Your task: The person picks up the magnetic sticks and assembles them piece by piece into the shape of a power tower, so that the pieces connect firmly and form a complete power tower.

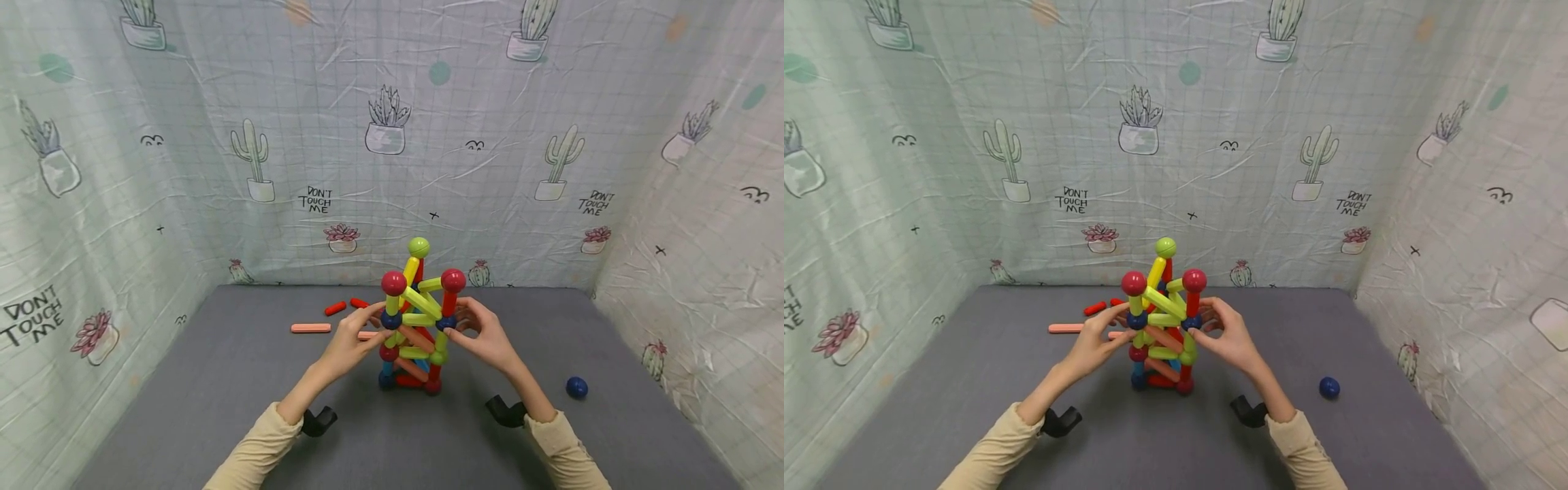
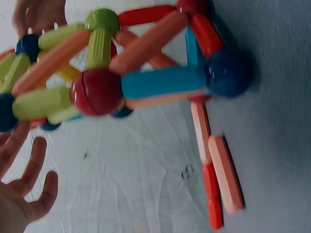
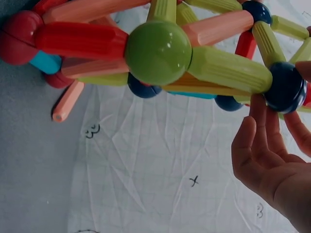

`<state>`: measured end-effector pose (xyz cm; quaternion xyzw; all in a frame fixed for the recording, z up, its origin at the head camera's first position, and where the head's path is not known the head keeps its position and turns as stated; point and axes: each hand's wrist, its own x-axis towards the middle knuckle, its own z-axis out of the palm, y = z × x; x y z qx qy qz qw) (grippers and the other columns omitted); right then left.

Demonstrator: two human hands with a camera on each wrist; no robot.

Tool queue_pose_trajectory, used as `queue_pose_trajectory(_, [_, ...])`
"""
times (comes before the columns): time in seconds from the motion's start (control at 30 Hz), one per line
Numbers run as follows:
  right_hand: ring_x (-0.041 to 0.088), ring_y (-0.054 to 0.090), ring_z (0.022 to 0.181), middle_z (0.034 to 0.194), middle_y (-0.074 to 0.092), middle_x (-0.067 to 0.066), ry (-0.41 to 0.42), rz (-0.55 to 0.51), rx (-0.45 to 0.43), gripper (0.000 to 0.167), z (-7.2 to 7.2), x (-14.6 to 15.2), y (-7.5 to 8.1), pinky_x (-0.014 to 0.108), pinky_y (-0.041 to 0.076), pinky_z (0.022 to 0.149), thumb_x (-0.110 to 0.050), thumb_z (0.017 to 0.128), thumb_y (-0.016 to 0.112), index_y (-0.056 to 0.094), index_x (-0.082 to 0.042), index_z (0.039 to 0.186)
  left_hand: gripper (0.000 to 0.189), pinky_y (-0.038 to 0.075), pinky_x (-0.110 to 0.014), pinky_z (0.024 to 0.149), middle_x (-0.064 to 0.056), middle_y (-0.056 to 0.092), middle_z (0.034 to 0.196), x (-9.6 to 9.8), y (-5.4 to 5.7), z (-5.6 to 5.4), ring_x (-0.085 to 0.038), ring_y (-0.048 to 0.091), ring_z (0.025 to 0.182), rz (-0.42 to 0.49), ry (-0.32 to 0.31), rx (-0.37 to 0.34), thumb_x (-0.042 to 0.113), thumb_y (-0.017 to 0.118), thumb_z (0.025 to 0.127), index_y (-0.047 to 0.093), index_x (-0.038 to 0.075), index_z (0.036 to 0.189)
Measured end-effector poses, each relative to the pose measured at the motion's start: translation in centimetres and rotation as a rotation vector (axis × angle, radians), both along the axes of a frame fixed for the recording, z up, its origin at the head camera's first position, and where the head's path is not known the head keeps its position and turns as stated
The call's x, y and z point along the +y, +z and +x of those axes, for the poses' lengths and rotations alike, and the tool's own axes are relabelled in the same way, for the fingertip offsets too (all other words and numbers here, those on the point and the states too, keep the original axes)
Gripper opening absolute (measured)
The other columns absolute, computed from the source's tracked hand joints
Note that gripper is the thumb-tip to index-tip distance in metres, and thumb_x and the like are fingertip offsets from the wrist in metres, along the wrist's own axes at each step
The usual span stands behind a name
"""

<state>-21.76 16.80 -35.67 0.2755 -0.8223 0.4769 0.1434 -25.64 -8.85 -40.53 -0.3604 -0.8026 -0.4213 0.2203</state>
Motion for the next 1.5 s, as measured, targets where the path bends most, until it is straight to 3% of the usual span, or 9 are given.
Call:
queue_pose_trajectory(0.2, [0.029, 0.056, 0.085, 0.098, 0.056, 0.019, 0.018, 0.055, 0.026, 0.037, 0.0, 0.2, 0.6, 0.027, 0.051, 0.070, 0.003, 0.079, 0.062, 0.049, 0.005, 0.113, 0.030, 0.049, -0.031, 0.072, -0.004, 0.063, 0.093, -3.2, -0.7, -2.8, -0.015, 0.059, 0.083, -0.100, 0.151, 0.021, 0.018, 0.054, 0.089, 0.056, 0.008, 0.117])
queue_pose_trajectory(0.4, [0.017, 0.057, 0.088, 0.103, 0.055, 0.020, -0.007, -0.084, 0.179, 0.041, -0.8, 0.8, 0.4, 0.020, 0.048, 0.072, 0.009, 0.080, 0.056, 0.047, 0.005, 0.119, 0.024, 0.045, -0.038, 0.065, -0.009, 0.064, 0.094, -6.5, -4.2, -7.9, -0.025, 0.058, 0.082, -0.339, 0.435, 0.053, 0.016, 0.058, 0.085, 0.062, 0.006, 0.107])
queue_pose_trajectory(0.6, [0.006, 0.052, 0.097, 0.110, 0.051, 0.023, -0.043, -0.167, 0.362, 0.047, -0.9, 0.3, 1.7, 0.016, 0.044, 0.075, 0.016, 0.076, 0.055, 0.044, 0.008, 0.121, 0.037, 0.042, -0.050, 0.074, -0.016, 0.057, 0.111, -7.4, -7.4, -11.2, -0.036, 0.052, 0.096, -0.598, 0.560, -0.054, 0.020, 0.056, 0.087, 0.053, 0.005, 0.121])
queue_pose_trajectory(0.77, [0.007, 0.050, 0.100, 0.113, 0.050, 0.022, -0.056, -0.179, 0.405, 0.048, -0.8, -0.2, 2.0, 0.014, 0.044, 0.075, 0.016, 0.076, 0.055, 0.045, 0.007, 0.121, 0.034, 0.039, -0.056, 0.078, -0.017, 0.057, 0.111, -7.1, -8.4, -11.4, -0.040, 0.050, 0.097, -0.687, 0.601, -0.141, 0.021, 0.055, 0.088, 0.054, 0.008, 0.119])
queue_pose_trajectory(1.07, [0.018, 0.051, 0.094, 0.106, 0.050, 0.028, -0.073, -0.148, 0.440, 0.041, 1.0, -1.3, 4.0, 0.012, 0.044, 0.074, 0.021, 0.072, 0.053, 0.046, 0.016, 0.113, 0.022, 0.040, -0.055, 0.074, -0.019, 0.061, 0.101, -6.1, -8.5, -10.9, -0.041, 0.052, 0.089, -0.688, 0.629, -0.085, 0.007, 0.051, 0.087, 0.056, 0.004, 0.109])
queue_pose_trajectory(1.2, [0.022, 0.051, 0.092, 0.105, 0.050, 0.027, -0.086, -0.124, 0.449, 0.040, 1.2, -1.4, 4.4, 0.012, 0.044, 0.073, 0.019, 0.073, 0.054, 0.047, 0.015, 0.112, 0.012, 0.040, -0.053, 0.070, -0.019, 0.057, 0.096, -6.1, -7.8, -10.8, -0.039, 0.049, 0.086, -0.638, 0.626, -0.119, 0.008, 0.055, 0.086, 0.059, 0.000, 0.095])
queue_pose_trajectory(1.3, [0.020, 0.051, 0.092, 0.105, 0.051, 0.026, -0.092, -0.120, 0.453, 0.039, 1.1, -1.5, 4.4, 0.012, 0.044, 0.072, 0.017, 0.074, 0.054, 0.048, 0.015, 0.112, 0.017, 0.039, -0.050, 0.069, -0.018, 0.055, 0.097, -5.8, -5.9, -10.6, -0.036, 0.048, 0.085, -0.511, 0.616, -0.119, 0.013, 0.058, 0.085, 0.061, 0.002, 0.098])
queue_pose_trajectory(1.4, [0.016, 0.051, 0.092, 0.105, 0.052, 0.026, -0.094, -0.124, 0.452, 0.038, 1.0, -1.5, 4.4, 0.012, 0.044, 0.072, 0.016, 0.074, 0.055, 0.049, 0.015, 0.112, 0.025, 0.039, -0.045, 0.069, -0.017, 0.057, 0.099, -4.8, -2.3, -9.8, -0.033, 0.049, 0.085, -0.280, 0.567, -0.060, 0.016, 0.057, 0.086, 0.060, 0.005, 0.108])
queue_pose_trajectory(1.5, [0.014, 0.051, 0.092, 0.105, 0.052, 0.026, -0.094, -0.122, 0.449, 0.038, 0.9, -1.5, 4.4, 0.012, 0.044, 0.072, 0.016, 0.074, 0.055, 0.048, 0.015, 0.112, 0.027, 0.039, -0.041, 0.072, -0.016, 0.060, 0.098, -2.9, 2.9, -7.5, -0.029, 0.052, 0.085, 0.031, 0.409, 0.038, 0.013, 0.059, 0.085, 0.060, 0.003, 0.110])
